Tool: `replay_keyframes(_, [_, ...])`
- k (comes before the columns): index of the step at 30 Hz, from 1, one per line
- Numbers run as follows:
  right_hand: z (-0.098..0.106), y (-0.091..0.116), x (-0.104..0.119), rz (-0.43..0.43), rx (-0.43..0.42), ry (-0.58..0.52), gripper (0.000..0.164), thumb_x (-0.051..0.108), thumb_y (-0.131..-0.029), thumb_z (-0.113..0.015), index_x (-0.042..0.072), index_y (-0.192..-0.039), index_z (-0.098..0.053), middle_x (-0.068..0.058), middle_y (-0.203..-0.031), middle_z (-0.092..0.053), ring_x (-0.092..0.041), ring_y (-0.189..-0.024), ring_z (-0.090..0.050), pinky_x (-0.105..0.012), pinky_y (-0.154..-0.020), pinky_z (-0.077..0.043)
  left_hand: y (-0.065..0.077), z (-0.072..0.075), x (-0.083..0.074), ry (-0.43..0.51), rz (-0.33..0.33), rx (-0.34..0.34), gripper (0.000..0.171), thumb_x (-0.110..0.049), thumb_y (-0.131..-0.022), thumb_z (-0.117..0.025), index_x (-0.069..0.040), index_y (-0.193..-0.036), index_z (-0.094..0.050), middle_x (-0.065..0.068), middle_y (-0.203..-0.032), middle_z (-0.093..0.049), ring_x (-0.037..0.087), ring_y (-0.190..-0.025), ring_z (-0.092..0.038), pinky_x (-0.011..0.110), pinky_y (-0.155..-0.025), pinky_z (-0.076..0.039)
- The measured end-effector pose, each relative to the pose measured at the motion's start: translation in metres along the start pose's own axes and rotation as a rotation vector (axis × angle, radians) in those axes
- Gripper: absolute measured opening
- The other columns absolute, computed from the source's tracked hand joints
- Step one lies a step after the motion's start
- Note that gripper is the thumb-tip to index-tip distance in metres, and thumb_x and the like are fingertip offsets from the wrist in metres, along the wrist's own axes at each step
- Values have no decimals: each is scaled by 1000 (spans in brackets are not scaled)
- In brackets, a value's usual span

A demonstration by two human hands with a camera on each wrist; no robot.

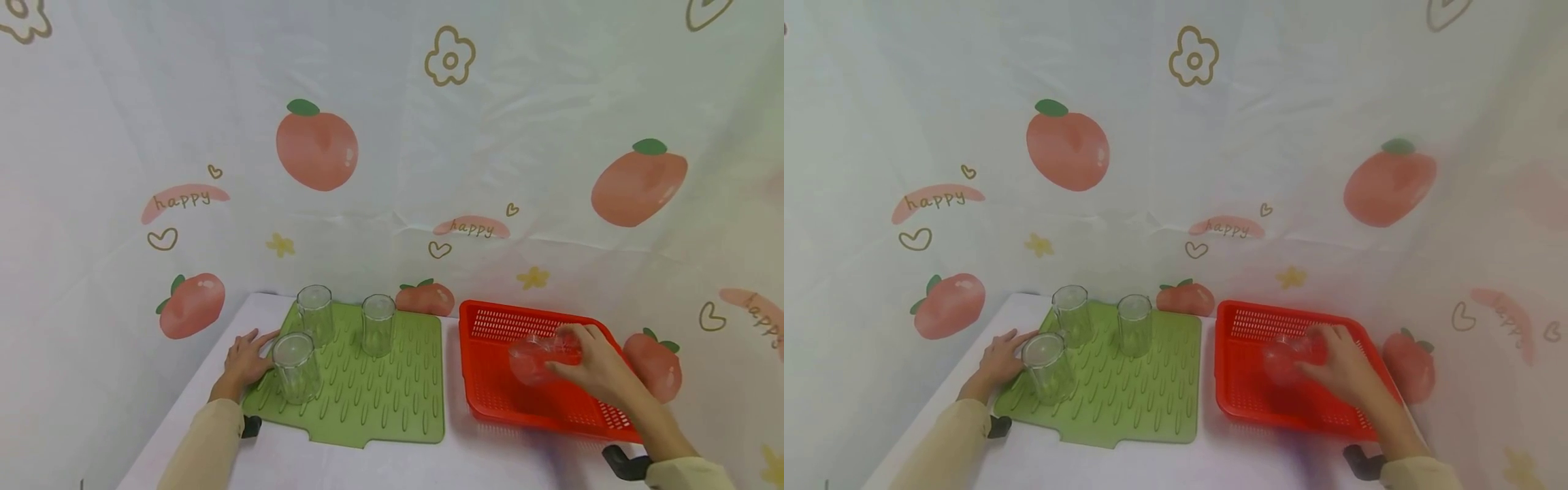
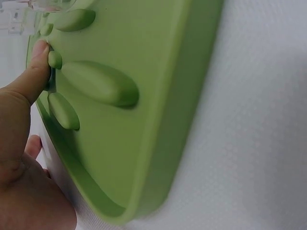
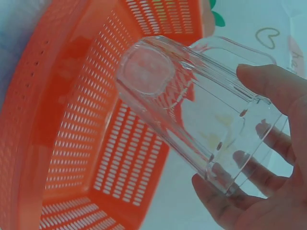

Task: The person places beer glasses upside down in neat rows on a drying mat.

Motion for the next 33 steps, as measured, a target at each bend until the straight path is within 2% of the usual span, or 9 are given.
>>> replay_keyframes(5, [1,1,8,30,-64,-63,69,38,-85,-83,5,-136,-50,-22,-134,-49,-40,-115,-54,-57,-86,-58,1,0,0,-3,-4,-1,65,-14,-90,-61,-12,-153,-45,33,-164,-14,65,-149,1,81,-115,-9])
replay_keyframes(8, [2,1,14,61,-106,-108,68,38,-86,-83,6,-136,-51,-19,-134,-51,-36,-116,-54,-41,-86,-59,1,0,0,-3,-5,-6,65,-13,-89,-60,-12,-153,-45,32,-164,-14,65,-149,1,81,-115,-8])
replay_keyframes(12, [1,2,22,87,-136,-182,66,36,-86,-83,6,-136,-52,-17,-133,-52,-34,-116,-55,-18,-80,-53,2,0,-1,-14,-14,-9,65,-12,-89,-60,-10,-152,-45,33,-163,-16,66,-149,0,80,-115,-9])
replay_keyframes(16, [-3,3,32,81,-161,-244,65,34,-87,-82,7,-136,-51,-14,-132,-53,-32,-116,-55,-9,-80,-49,2,-1,-4,-13,-18,-7,66,-13,-88,-61,-10,-152,-45,34,-163,-16,66,-148,-1,80,-115,-9])
replay_keyframes(21, [-12,1,45,72,-181,-302,64,34,-88,-82,9,-138,-51,-12,-132,-54,-31,-117,-56,-7,-84,-47,1,-3,-5,-6,-18,-3,66,-14,-89,-61,-11,-153,-45,33,-164,-15,66,-149,-1,80,-115,-10])
replay_keyframes(28, [-28,-2,61,70,-142,-478,65,28,-90,-80,11,-142,-46,-12,-135,-52,-35,-118,-59,-17,-77,-58,2,0,-2,-16,-13,-3,66,-12,-88,-61,-12,-153,-46,33,-163,-16,66,-148,-2,80,-114,-12])
replay_keyframes(33, [-37,-5,69,70,-133,-562,64,25,-91,-79,10,-142,-44,-14,-138,-51,-38,-120,-59,-19,-77,-59,3,3,-2,-14,-34,-15,65,-14,-89,-62,-11,-152,-46,33,-163,-17,67,-148,-2,80,-114,-12])
Point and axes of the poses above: each hand's wrist, its own y-axis away from the middle knuckle, its own z-axis out of the back of the hand, x = y × z, the point moved 3 cm from there along -y, towards the middle knuckle
